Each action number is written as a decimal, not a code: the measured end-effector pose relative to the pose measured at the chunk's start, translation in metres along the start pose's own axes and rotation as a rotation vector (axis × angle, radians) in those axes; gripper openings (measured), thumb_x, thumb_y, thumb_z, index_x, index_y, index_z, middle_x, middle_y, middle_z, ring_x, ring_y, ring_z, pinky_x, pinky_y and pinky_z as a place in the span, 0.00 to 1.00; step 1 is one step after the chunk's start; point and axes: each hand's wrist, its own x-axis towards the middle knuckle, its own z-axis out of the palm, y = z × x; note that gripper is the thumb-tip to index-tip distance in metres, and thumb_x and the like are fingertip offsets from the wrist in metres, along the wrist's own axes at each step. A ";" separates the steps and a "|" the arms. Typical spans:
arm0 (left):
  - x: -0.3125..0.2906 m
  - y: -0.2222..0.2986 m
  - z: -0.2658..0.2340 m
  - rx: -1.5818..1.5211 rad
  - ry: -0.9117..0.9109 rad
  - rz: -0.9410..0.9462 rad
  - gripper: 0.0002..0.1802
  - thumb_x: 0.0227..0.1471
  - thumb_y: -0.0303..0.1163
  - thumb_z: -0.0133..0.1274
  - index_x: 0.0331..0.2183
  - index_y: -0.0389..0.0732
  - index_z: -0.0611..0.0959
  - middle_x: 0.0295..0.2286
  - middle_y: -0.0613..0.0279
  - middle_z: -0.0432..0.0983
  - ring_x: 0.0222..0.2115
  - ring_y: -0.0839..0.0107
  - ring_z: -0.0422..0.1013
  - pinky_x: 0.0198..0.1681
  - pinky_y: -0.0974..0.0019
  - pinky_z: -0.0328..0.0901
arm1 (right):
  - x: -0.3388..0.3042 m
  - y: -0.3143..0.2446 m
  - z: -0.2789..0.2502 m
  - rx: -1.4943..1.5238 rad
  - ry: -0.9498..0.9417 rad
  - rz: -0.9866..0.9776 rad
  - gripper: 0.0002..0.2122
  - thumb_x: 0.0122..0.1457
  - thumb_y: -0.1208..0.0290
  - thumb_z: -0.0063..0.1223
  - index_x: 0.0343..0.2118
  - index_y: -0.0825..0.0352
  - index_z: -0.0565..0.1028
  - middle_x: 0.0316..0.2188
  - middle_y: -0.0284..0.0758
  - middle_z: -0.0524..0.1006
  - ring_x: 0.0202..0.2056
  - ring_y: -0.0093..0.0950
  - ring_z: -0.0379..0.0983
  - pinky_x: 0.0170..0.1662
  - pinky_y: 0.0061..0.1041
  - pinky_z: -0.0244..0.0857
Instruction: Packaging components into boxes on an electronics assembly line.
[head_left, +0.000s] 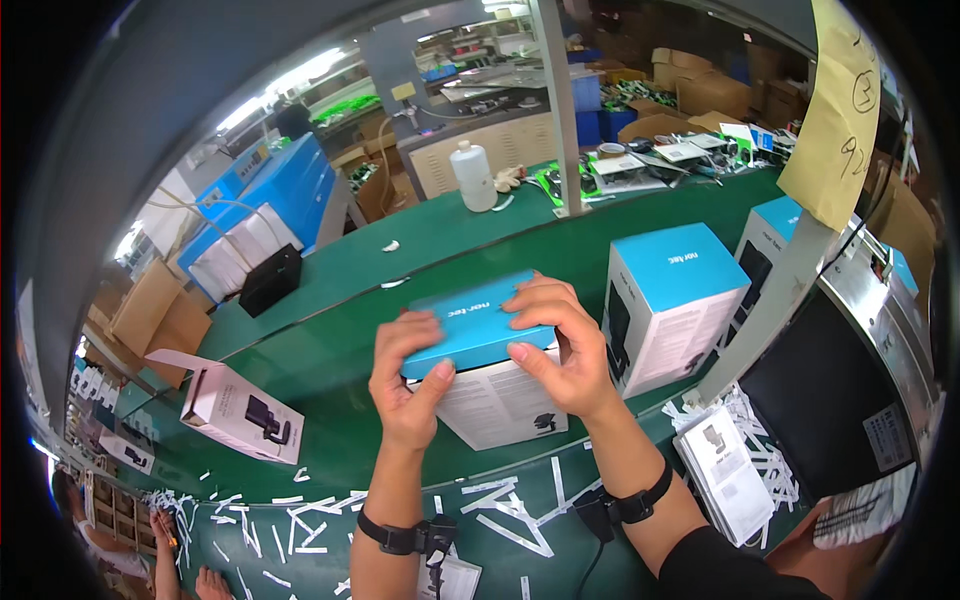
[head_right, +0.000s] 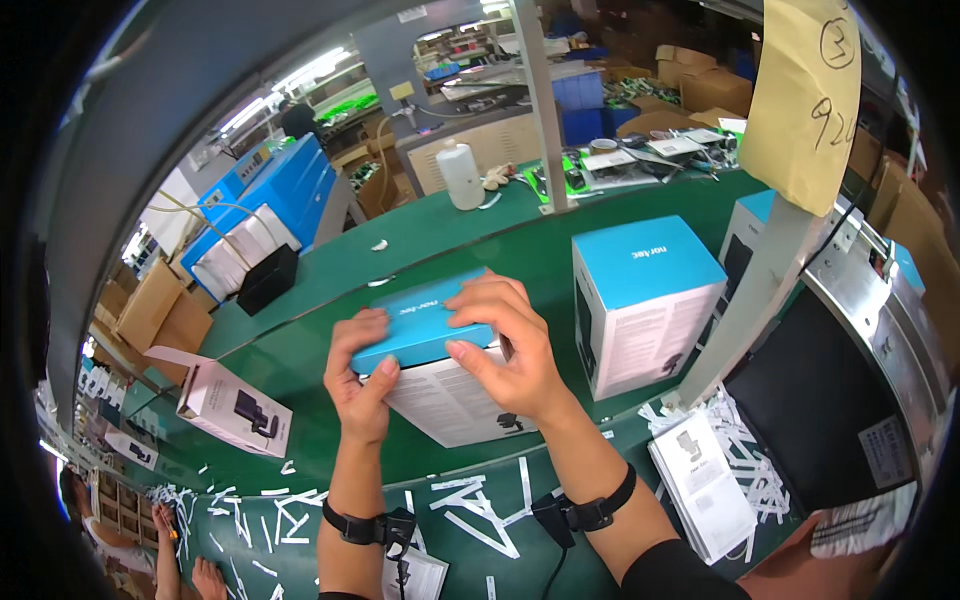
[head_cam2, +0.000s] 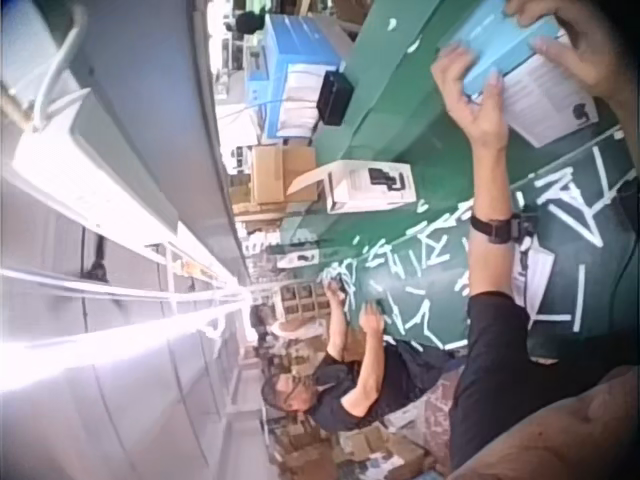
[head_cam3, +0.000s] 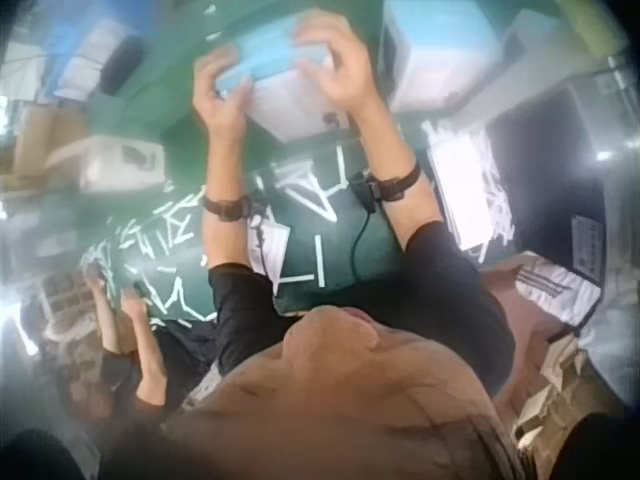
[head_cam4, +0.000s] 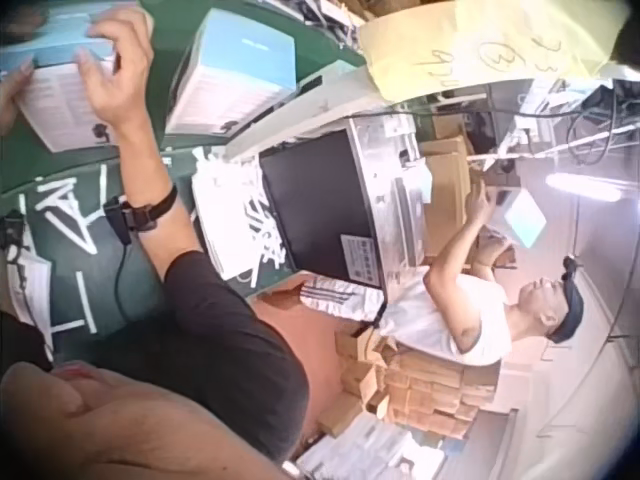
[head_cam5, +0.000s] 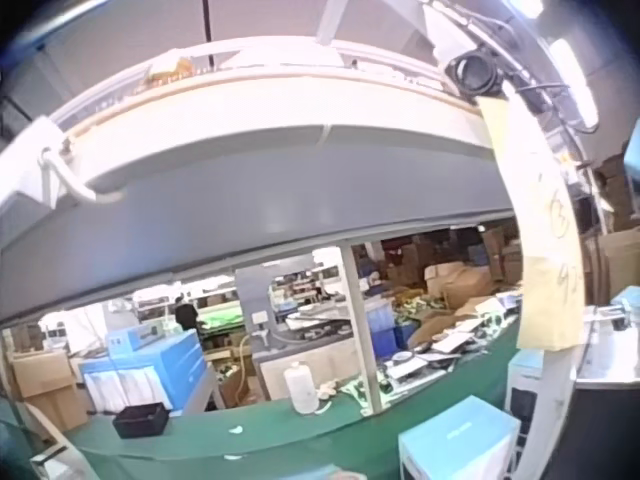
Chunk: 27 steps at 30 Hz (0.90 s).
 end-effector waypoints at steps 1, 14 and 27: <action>-0.001 -0.001 0.002 -0.026 -0.002 -0.013 0.21 0.47 0.31 0.61 0.43 0.35 0.79 0.43 0.50 0.76 0.51 0.53 0.69 0.64 0.43 0.53 | -0.001 0.000 -0.001 -0.025 -0.003 0.016 0.10 0.50 0.77 0.62 0.37 0.67 0.78 0.41 0.39 0.78 0.47 0.40 0.71 0.62 0.46 0.55; -0.028 0.003 0.013 0.419 0.051 0.388 0.15 0.49 0.38 0.65 0.36 0.37 0.86 0.37 0.56 0.82 0.41 0.55 0.74 0.56 0.40 0.65 | -0.033 -0.002 -0.001 -0.356 0.164 -0.329 0.21 0.63 0.52 0.53 0.28 0.68 0.83 0.31 0.37 0.82 0.39 0.35 0.71 0.51 0.45 0.68; -0.018 0.009 0.033 0.351 0.099 0.258 0.09 0.47 0.19 0.62 0.35 0.35 0.87 0.37 0.55 0.83 0.41 0.59 0.75 0.59 0.42 0.63 | -0.038 0.006 -0.006 -0.362 0.172 -0.212 0.10 0.56 0.68 0.63 0.36 0.68 0.76 0.37 0.41 0.79 0.41 0.34 0.69 0.57 0.43 0.63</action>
